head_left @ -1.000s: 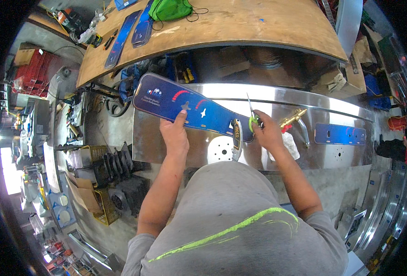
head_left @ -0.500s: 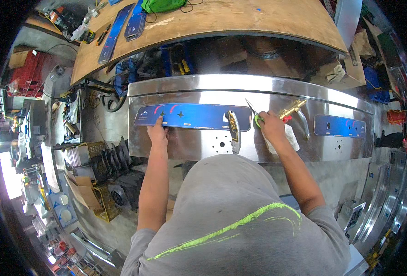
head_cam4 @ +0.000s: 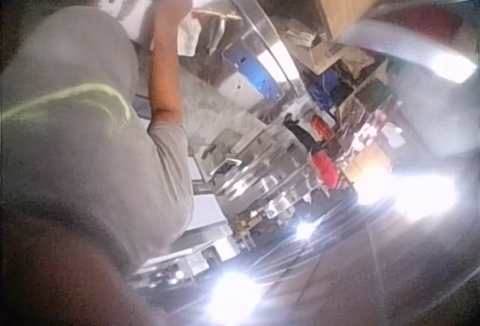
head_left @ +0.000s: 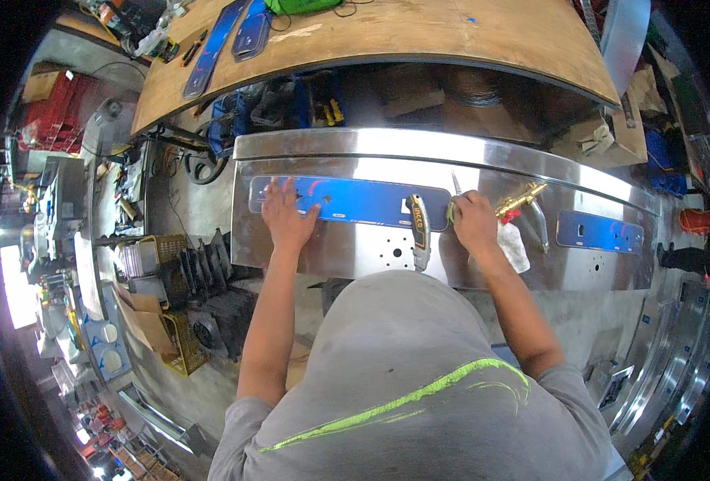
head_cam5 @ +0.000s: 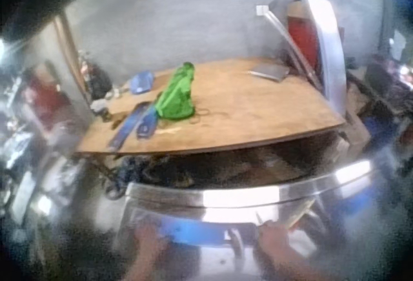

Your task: The person uses scissors and a utility knife to cut shapes out of a blue sticker sheet on a metal workbench. They then peel off the cut pieces and place them on the table.

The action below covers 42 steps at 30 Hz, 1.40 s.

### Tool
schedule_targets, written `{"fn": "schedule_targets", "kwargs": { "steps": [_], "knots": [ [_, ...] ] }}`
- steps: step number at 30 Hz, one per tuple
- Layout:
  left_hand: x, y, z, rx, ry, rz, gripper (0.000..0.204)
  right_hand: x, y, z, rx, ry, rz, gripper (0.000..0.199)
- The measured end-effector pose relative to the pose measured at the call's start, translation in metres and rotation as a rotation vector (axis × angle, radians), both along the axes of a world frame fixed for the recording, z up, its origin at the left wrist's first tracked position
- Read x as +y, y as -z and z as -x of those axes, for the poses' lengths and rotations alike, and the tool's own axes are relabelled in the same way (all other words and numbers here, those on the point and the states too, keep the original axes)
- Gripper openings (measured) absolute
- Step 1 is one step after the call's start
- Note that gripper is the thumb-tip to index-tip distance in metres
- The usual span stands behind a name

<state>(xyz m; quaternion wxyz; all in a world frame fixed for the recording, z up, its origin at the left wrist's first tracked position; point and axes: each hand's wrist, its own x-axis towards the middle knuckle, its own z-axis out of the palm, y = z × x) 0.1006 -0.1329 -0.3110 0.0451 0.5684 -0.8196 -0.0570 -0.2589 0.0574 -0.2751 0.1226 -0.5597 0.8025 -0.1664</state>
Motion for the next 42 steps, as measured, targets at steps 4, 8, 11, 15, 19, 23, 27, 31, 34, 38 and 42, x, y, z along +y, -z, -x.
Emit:
{"fn": "schedule_targets", "kwargs": {
  "steps": [4,8,11,15,19,23,27,31,34,38,42],
  "knots": [
    [-0.006,0.004,0.002,-0.091,0.019,-0.131,0.101,-0.020,0.000,-0.038,-0.074,-0.233,0.018,0.033],
    [-0.004,0.008,-0.001,-0.028,0.063,-0.097,0.101,-0.046,0.013,-0.107,-0.078,-0.426,0.022,0.046],
    [-0.005,0.010,-0.002,-0.007,0.111,-0.034,0.096,-0.058,0.026,-0.139,-0.027,-0.481,-0.064,0.055],
    [-0.014,0.013,-0.011,0.077,0.159,-0.054,0.088,-0.059,0.039,-0.146,0.000,-0.439,-0.160,0.058],
    [-0.017,0.020,-0.021,0.108,0.196,-0.027,0.086,-0.053,0.045,-0.138,0.054,-0.423,-0.143,0.054],
    [-0.013,0.024,-0.016,0.082,0.158,-0.021,0.094,-0.051,0.047,-0.130,0.096,-0.409,-0.151,0.052],
    [-0.013,0.020,-0.012,0.085,0.163,-0.137,0.100,-0.044,0.045,-0.124,0.113,-0.385,-0.146,0.050],
    [-0.011,0.017,-0.011,0.058,0.200,-0.155,0.098,-0.039,0.046,-0.120,0.135,-0.383,-0.164,0.050],
    [-0.010,0.018,-0.011,0.079,0.204,-0.137,0.100,-0.038,0.049,-0.120,0.139,-0.375,-0.168,0.050],
    [-0.012,0.019,-0.013,0.093,0.189,-0.157,0.100,-0.039,0.053,-0.120,0.135,-0.386,-0.132,0.050],
    [-0.012,0.019,-0.016,0.092,0.185,-0.143,0.097,-0.041,0.055,-0.123,0.128,-0.391,-0.139,0.050]
  ]
}}
